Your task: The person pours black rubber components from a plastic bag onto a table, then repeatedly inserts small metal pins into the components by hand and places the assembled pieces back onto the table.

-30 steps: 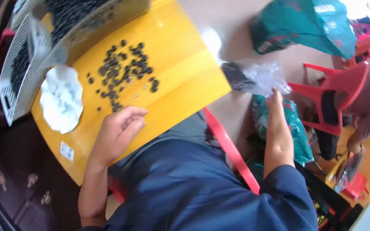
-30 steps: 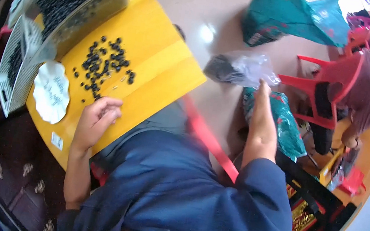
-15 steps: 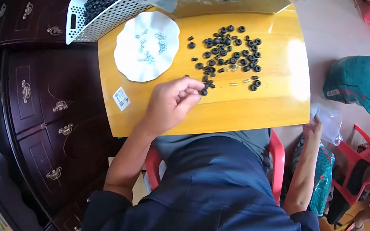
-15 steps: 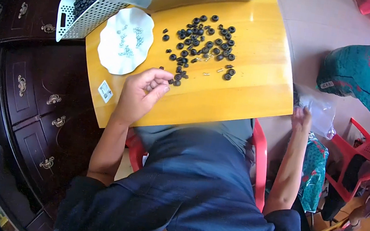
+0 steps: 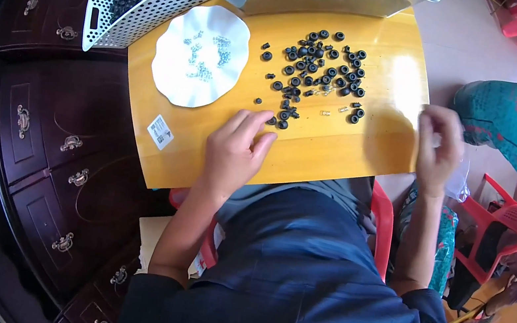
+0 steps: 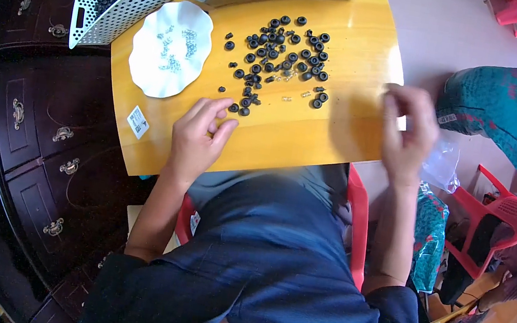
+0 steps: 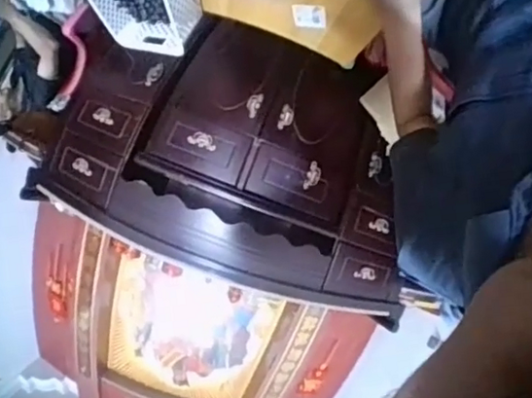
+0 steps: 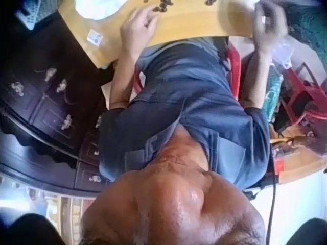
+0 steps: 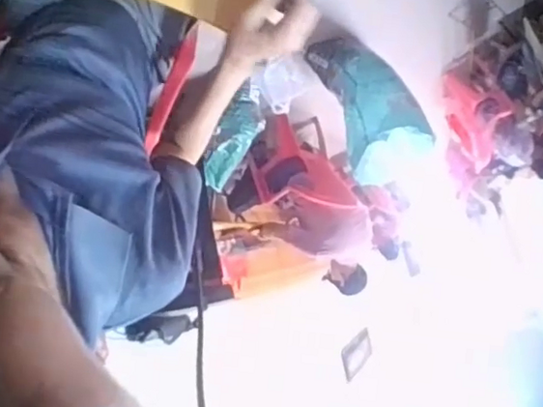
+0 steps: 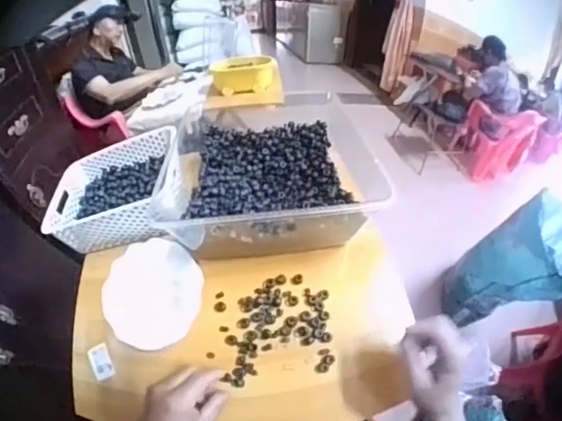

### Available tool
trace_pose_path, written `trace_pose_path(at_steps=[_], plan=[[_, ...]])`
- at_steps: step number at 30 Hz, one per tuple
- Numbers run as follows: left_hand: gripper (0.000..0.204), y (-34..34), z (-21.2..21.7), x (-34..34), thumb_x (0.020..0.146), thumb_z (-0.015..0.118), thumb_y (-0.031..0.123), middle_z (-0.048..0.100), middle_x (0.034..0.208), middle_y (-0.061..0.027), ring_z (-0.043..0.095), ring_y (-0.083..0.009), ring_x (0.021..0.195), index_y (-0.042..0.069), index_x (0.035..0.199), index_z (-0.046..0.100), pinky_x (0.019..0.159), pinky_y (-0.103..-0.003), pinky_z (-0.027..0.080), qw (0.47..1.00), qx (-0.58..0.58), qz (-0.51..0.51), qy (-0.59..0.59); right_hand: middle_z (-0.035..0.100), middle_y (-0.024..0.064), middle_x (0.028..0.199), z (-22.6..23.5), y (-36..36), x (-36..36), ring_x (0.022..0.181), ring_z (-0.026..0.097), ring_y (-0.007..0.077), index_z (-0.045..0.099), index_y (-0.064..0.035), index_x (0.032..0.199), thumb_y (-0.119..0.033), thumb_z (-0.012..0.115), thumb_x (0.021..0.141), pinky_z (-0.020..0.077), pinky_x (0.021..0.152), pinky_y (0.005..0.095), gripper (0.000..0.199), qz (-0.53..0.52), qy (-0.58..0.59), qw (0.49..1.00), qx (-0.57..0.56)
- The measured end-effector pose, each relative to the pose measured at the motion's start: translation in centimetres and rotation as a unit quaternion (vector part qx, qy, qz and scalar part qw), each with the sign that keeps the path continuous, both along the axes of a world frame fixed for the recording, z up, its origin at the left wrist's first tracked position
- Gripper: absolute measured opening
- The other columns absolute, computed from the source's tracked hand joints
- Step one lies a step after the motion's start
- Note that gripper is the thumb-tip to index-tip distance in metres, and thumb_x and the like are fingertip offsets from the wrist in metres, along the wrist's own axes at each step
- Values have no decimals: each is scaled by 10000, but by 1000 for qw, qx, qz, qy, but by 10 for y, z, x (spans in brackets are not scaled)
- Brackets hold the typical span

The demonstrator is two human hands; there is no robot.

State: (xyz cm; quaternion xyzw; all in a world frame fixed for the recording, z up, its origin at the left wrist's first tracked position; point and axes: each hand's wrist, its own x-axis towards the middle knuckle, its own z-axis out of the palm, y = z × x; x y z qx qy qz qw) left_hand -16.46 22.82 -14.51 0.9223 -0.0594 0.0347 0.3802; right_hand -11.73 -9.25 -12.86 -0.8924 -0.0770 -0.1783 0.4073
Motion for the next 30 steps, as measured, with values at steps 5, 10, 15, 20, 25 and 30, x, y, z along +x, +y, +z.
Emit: trace_pose_path(at_steps=[5, 10, 15, 20, 25, 30], plan=[[249, 2, -16, 6, 790, 746, 57, 650, 874, -81, 659, -279, 735, 68, 1025, 663, 609, -375, 526, 999, 26, -9, -39, 641, 98, 837, -10, 43, -10, 721, 635, 185, 665, -12, 956, 61, 671, 806, 505, 650, 286, 167, 94, 13, 995, -19], [243, -4, -9, 10, 791, 742, 54, 639, 893, -89, 658, -293, 764, 65, 1020, 662, 632, -387, 530, 999, 32, 10, -32, 626, 101, 809, -17, 52, -16, 713, 634, 202, 667, -21, 955, 53, 678, 800, 505, 644, 293, 172, 84, 31, 996, -30], [248, -9, -8, 11, 786, 747, 54, 624, 899, -92, 655, -290, 783, 52, 1019, 660, 650, -392, 531, 996, 30, -24, -75, 618, 101, 797, -21, 63, -20, 701, 629, 234, 665, -33, 950, 26, 690, 800, 500, 629, 320, 163, 118, 34, 991, -44], [220, -13, -5, 17, 781, 755, 60, 598, 855, -80, 645, -275, 753, 47, 983, 670, 645, -387, 527, 993, 56, -31, -99, 613, 99, 785, -24, 63, -20, 679, 617, 237, 671, -40, 959, 20, 702, 793, 494, 615, 326, 179, 99, 21, 994, -45], [189, -16, -7, 21, 773, 757, 59, 580, 828, -76, 633, -263, 725, 48, 945, 679, 636, -381, 519, 993, 65, -39, -92, 613, 97, 783, -19, 65, -21, 667, 616, 213, 673, -29, 955, 47, 701, 787, 488, 600, 304, 187, 94, 18, 995, -33], [188, -13, -4, 23, 755, 758, 41, 611, 791, -79, 632, -262, 692, 56, 927, 685, 586, -348, 497, 990, 56, -25, -125, 612, 92, 780, -16, 73, -21, 672, 620, 195, 667, -18, 950, 44, 703, 799, 490, 594, 291, 167, 129, 25, 991, -33]])
